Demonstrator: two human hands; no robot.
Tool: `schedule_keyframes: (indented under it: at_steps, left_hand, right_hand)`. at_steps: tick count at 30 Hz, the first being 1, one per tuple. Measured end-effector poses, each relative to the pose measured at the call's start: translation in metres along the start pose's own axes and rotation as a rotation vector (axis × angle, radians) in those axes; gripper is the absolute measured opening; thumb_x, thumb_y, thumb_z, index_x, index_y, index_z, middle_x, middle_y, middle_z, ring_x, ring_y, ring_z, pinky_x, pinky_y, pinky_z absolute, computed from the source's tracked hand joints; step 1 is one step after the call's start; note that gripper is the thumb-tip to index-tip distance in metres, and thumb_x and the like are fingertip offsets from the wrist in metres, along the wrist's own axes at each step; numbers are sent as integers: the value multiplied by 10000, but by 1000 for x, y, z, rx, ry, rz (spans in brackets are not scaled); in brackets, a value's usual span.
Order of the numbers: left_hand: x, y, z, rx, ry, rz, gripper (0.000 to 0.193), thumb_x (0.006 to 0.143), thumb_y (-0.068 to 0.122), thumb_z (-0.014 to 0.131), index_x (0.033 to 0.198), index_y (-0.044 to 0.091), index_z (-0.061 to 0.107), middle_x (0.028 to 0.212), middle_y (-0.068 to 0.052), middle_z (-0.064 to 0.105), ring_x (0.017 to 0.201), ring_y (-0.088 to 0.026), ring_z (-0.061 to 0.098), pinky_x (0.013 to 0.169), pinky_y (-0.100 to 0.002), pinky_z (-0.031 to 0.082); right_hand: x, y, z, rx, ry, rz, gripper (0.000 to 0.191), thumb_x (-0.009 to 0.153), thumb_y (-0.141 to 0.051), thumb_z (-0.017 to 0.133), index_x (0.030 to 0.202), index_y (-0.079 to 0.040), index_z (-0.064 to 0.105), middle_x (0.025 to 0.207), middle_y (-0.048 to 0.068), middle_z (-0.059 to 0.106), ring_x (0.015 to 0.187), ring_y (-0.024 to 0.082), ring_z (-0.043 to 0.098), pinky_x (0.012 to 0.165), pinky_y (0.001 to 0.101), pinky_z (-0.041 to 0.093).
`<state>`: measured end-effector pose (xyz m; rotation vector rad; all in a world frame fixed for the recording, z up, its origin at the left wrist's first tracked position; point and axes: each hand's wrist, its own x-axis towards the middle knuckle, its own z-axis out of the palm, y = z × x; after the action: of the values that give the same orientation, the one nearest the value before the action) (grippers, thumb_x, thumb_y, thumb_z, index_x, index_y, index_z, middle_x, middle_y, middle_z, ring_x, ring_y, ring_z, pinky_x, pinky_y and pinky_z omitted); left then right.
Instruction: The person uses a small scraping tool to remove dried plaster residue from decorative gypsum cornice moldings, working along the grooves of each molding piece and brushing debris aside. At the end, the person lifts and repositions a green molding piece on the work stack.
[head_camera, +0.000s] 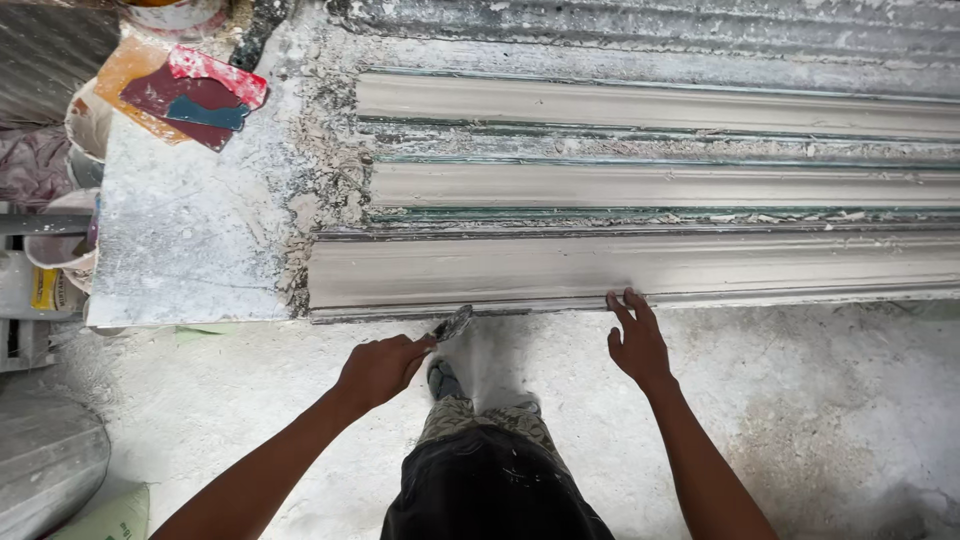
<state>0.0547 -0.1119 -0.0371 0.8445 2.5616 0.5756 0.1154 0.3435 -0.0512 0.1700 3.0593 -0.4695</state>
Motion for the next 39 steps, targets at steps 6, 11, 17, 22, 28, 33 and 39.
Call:
schedule_keyframes:
  at_steps: [6,11,17,22,28,33,39]
  left_hand:
    - [108,139,77,-99,215,217,283,1003,203,572,1257,224,694,787,-113,707,563,-260,642,461,-456,511]
    - [106,169,103,-147,313,235,268,1024,180,555,1249,185,701,809,-105,712,483,-247,639,382,-408,480]
    - [49,99,42,-71,160,49,266,1001,255,565,1226,238,705,803,-79,726,511,-234,673,387,-407,506]
    - [98,148,49,-51,125,126,298,1041,262,539,1299,204,676,759,-103,699,544,-254,668,423,-418,503]
    - [174,247,116,-127,220,172,311,978,227,551,1255,213,695,826,-121,707,625,-328,689,487,-480,532]
    - [128,209,120,-147,115,0,316,1050,299,502,1310,269,679,980,-77,749,681,-210,689,476,-395,551]
    - [141,224,100,-1,121,-41,326,1001,377,557,1284,304,701,863,-65,737,717,-262,688,580,-436,552]
  right_hand:
    - [3,6,-5,63,-20,-43,691,848,-4,561,1510,-196,506,1577,171,443,1429,351,438,1121,449,439]
    - [1,38,-22,218,22,43,575,921,-22,528,1490,-93,488,1537,179,485,1402,357,480,1130,460,433]
    - [-40,70,-21,192,159,162,551,930,-109,620,1468,-70,511,1461,224,525,1305,376,549,1062,468,463]
    - [-60,53,8,564,54,364,543,964,-161,618,1490,-91,497,1424,169,611,1139,244,686,930,368,550]
    - [-69,50,28,865,-74,326,521,979,-127,618,1476,-69,473,1373,170,654,1045,179,686,866,315,551]
    - [-85,123,9,943,-173,369,461,995,-138,557,1448,-83,491,1347,143,656,1139,188,704,842,319,574]
    - [-88,248,-27,669,-60,228,332,1057,-204,536,1327,-39,638,1122,143,794,1103,224,760,943,311,577]
